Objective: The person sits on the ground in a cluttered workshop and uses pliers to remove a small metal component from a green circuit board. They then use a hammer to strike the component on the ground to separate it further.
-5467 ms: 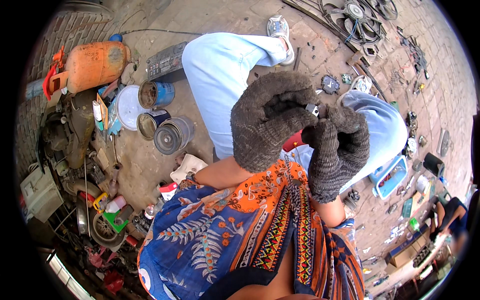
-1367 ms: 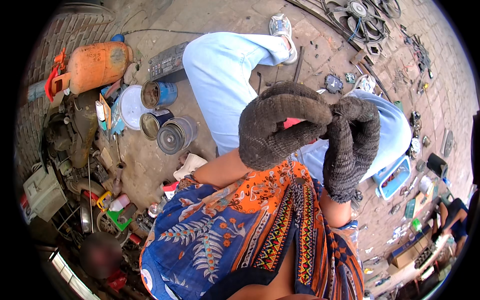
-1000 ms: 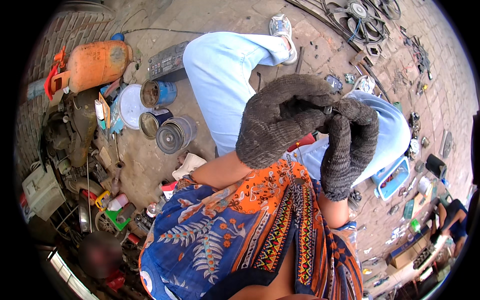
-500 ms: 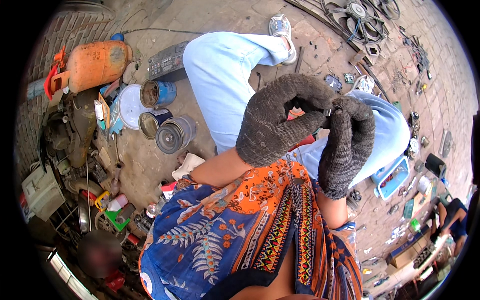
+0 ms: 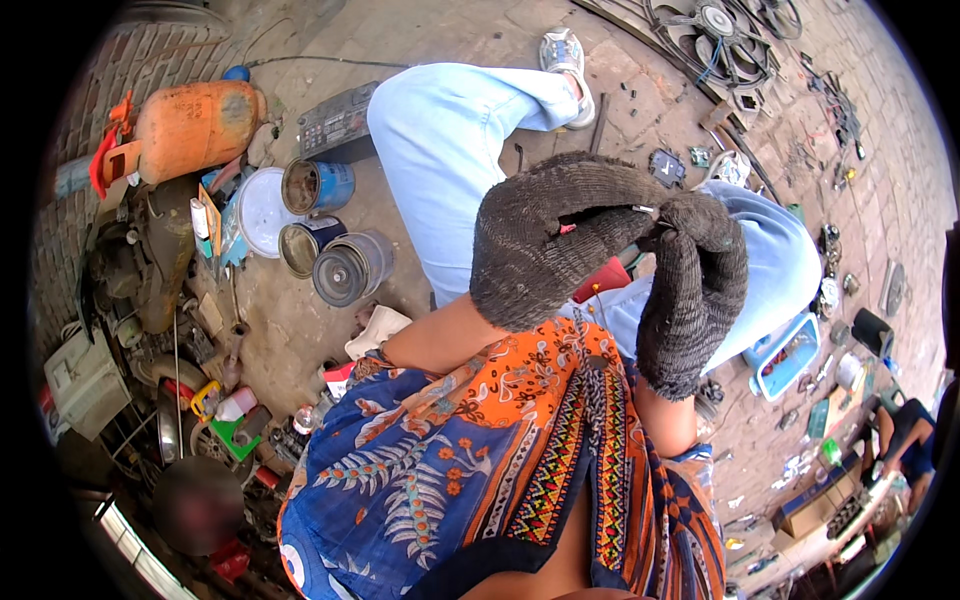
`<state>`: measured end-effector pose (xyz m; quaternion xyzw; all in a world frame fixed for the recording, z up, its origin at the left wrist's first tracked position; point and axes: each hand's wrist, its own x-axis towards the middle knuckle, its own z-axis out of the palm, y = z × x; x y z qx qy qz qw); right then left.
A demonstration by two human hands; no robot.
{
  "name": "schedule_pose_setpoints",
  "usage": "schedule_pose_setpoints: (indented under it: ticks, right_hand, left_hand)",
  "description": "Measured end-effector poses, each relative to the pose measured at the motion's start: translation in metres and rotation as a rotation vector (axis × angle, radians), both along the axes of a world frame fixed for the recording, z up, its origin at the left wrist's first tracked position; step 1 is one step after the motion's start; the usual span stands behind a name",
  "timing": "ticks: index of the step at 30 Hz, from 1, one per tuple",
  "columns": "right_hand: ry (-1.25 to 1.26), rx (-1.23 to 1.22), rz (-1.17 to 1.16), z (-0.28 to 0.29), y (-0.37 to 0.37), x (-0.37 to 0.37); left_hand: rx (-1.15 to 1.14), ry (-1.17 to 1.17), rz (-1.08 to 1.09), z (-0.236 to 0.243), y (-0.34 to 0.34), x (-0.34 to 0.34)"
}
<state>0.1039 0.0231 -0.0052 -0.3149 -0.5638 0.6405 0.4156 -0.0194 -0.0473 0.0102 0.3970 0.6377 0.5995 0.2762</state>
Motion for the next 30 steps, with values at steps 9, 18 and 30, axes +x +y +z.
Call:
schedule_pose_setpoints:
  ticks: [9, 18, 30]
  right_hand:
    - [-0.13, 0.033, -0.099, 0.008, -0.001, -0.002]
    - [-0.173, 0.211, -0.111, 0.007, 0.006, -0.01]
    - [-0.166, -0.091, 0.038, 0.023, 0.011, -0.008]
  left_hand:
    - [-0.067, -0.107, 0.035, 0.011, 0.001, 0.005]
    - [-0.103, -0.073, 0.071, 0.007, 0.001, 0.004]
    - [-0.084, -0.193, 0.066, 0.003, -0.001, 0.0]
